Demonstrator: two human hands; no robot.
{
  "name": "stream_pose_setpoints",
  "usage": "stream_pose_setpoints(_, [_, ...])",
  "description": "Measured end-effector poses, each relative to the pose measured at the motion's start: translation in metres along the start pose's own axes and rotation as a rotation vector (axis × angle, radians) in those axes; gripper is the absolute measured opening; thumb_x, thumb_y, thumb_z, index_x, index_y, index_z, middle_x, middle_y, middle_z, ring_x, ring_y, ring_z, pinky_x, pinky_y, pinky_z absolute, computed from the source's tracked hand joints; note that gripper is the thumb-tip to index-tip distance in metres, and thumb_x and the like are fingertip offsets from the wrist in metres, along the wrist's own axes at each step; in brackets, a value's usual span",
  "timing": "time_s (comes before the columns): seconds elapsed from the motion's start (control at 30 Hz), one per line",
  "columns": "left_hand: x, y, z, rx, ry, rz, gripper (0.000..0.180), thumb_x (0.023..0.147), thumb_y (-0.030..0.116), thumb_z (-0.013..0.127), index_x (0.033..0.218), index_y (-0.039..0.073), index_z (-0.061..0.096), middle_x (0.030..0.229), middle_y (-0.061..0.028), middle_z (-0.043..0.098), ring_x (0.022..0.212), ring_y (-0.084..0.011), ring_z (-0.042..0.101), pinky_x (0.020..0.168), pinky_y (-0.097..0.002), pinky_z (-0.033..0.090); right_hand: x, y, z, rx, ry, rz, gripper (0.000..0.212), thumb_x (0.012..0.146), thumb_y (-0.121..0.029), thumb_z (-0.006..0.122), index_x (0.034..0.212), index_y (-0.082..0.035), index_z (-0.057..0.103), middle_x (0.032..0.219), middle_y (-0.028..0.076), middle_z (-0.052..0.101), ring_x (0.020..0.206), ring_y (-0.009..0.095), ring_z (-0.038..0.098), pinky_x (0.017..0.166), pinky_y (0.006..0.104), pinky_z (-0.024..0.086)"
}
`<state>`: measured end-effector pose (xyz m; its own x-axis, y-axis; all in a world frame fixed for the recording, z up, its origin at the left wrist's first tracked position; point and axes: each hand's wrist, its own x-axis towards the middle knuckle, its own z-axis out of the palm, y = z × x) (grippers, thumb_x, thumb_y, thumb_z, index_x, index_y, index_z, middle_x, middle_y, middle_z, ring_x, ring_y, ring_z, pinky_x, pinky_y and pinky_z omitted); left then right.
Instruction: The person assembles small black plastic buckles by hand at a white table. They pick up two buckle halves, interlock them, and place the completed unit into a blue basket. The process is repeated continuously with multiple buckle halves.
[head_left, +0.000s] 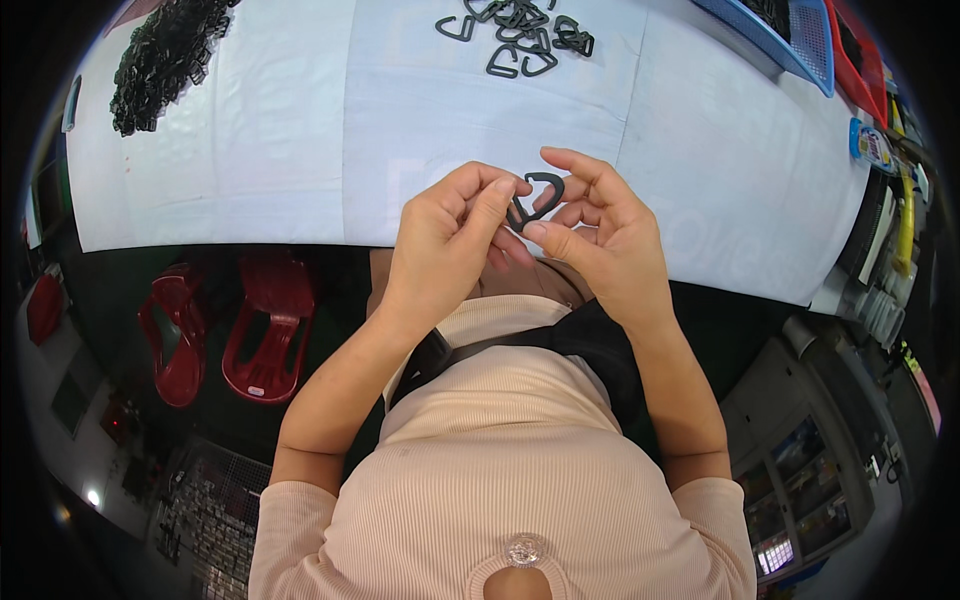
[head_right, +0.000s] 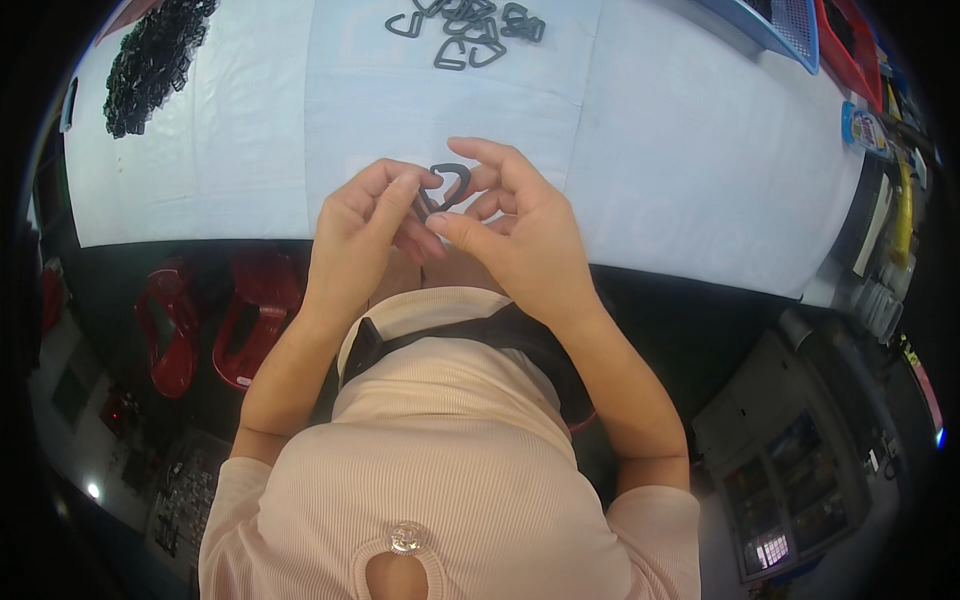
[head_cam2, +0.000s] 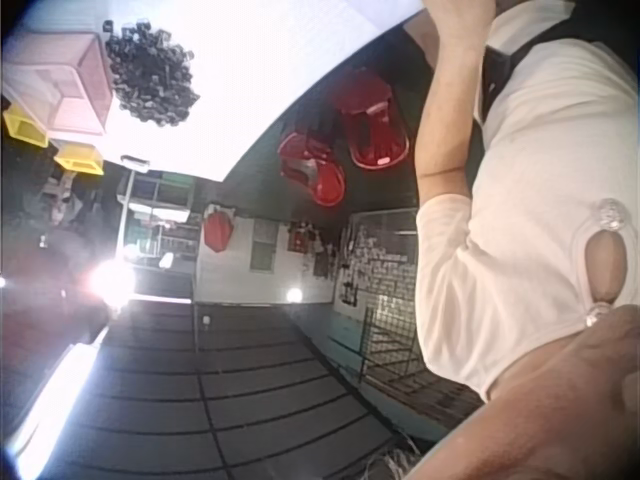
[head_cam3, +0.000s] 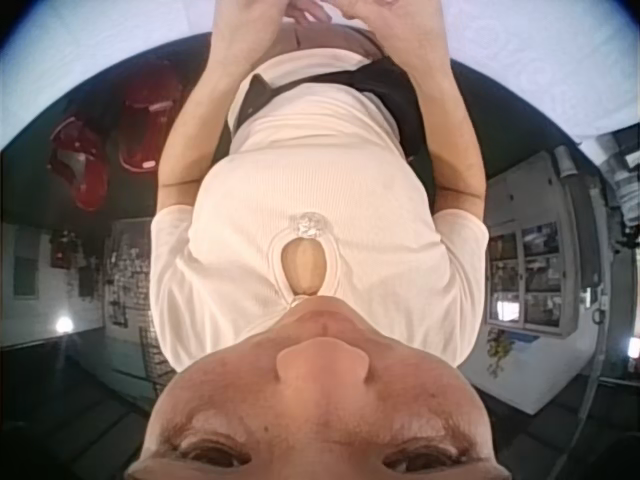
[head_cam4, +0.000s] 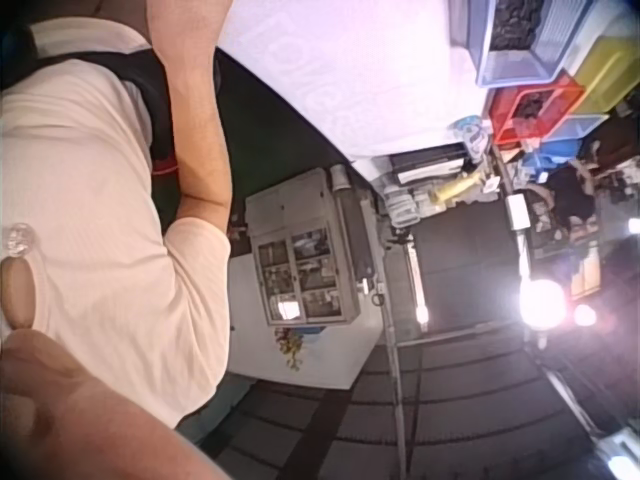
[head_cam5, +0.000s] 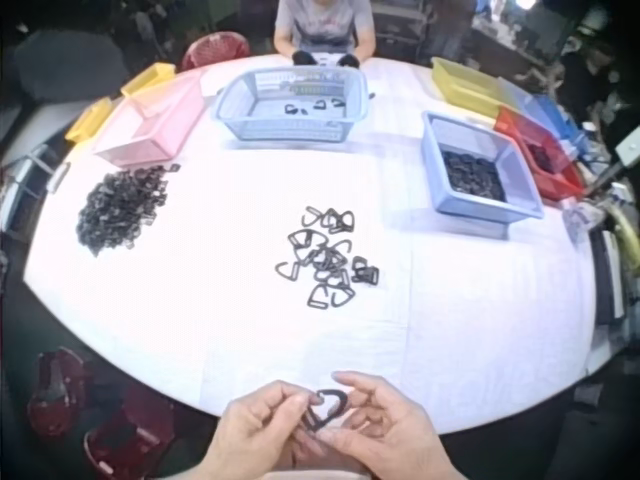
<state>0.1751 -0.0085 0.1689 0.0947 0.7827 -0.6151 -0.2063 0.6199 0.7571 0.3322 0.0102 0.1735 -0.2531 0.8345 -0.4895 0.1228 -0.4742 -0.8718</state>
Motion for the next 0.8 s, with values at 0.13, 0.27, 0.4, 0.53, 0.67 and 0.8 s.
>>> stream_pose_setpoints(0.13, [-0.003,0.0,0.004,0.027,-0.02,-0.009,0.024,0.095,0.018,0.044,0.095,-0.002,0.056,0.069,-0.0042,0.058,0.057,-0.0101,0.059,0.055,-0.0211,0.047,0.001,-0.002,-0.004,0.073,0.044,0.074,0.024,0.084,-0.011,0.062,0.104,0.002,0.061,0.078,0.006,0.063,0.065,0.008,0.057,0.059,0.0197,0.047])
stream_pose_setpoints(0.27, [-0.005,-0.001,0.003,0.202,-0.023,0.051,0.02,0.094,0.015,0.045,0.092,-0.001,0.057,0.068,-0.0046,0.058,0.058,-0.0097,0.059,0.056,-0.0216,0.047,0.004,-0.001,-0.004,0.111,0.036,0.113,0.017,0.084,-0.013,0.062,0.09,0.002,0.063,0.072,0.007,0.063,0.06,0.008,0.057,0.056,0.0191,0.047])
stream_pose_setpoints(0.4, [-0.004,-0.006,0.005,0.419,-0.002,0.219,0.013,0.091,0.011,0.051,0.09,-0.001,0.057,0.063,-0.008,0.061,0.056,-0.0119,0.062,0.05,-0.0228,0.046,0.01,0.001,-0.006,-0.036,0.016,0.189,0.016,0.084,-0.014,0.063,0.081,0.002,0.061,0.071,0.007,0.063,0.058,0.008,0.057,0.054,0.0188,0.046])
stream_pose_setpoints(0.53, [0.0,-0.015,0.003,0.321,-0.02,0.186,0.015,0.092,0.012,0.05,0.089,0.0,0.058,0.063,-0.0074,0.061,0.055,-0.0111,0.061,0.05,-0.0227,0.046,0.014,0.001,-0.007,-0.068,-0.022,0.217,0.016,0.084,-0.013,0.063,0.081,0.003,0.06,0.073,0.009,0.064,0.06,0.01,0.059,0.055,0.0197,0.047])
stream_pose_setpoints(0.67, [0.007,-0.013,-0.003,0.079,-0.052,-0.012,0.017,0.093,0.013,0.048,0.089,0.0,0.058,0.063,-0.0056,0.059,0.055,-0.0095,0.06,0.049,-0.0226,0.046,0.009,0.002,-0.009,0.163,-0.058,0.223,0.016,0.084,-0.013,0.062,0.085,0.003,0.059,0.078,0.011,0.064,0.063,0.012,0.06,0.058,0.0213,0.049])
stream_pose_setpoints(0.8, [0.011,-0.009,-0.006,0.067,-0.106,-0.078,0.019,0.093,0.015,0.047,0.088,0.0,0.057,0.064,-0.0045,0.058,0.054,-0.0085,0.059,0.048,-0.0215,0.044,0.008,0.002,-0.014,0.24,-0.085,0.266,0.018,0.084,-0.014,0.062,0.086,0.004,0.059,0.079,0.011,0.065,0.064,0.013,0.061,0.058,0.0223,0.049])
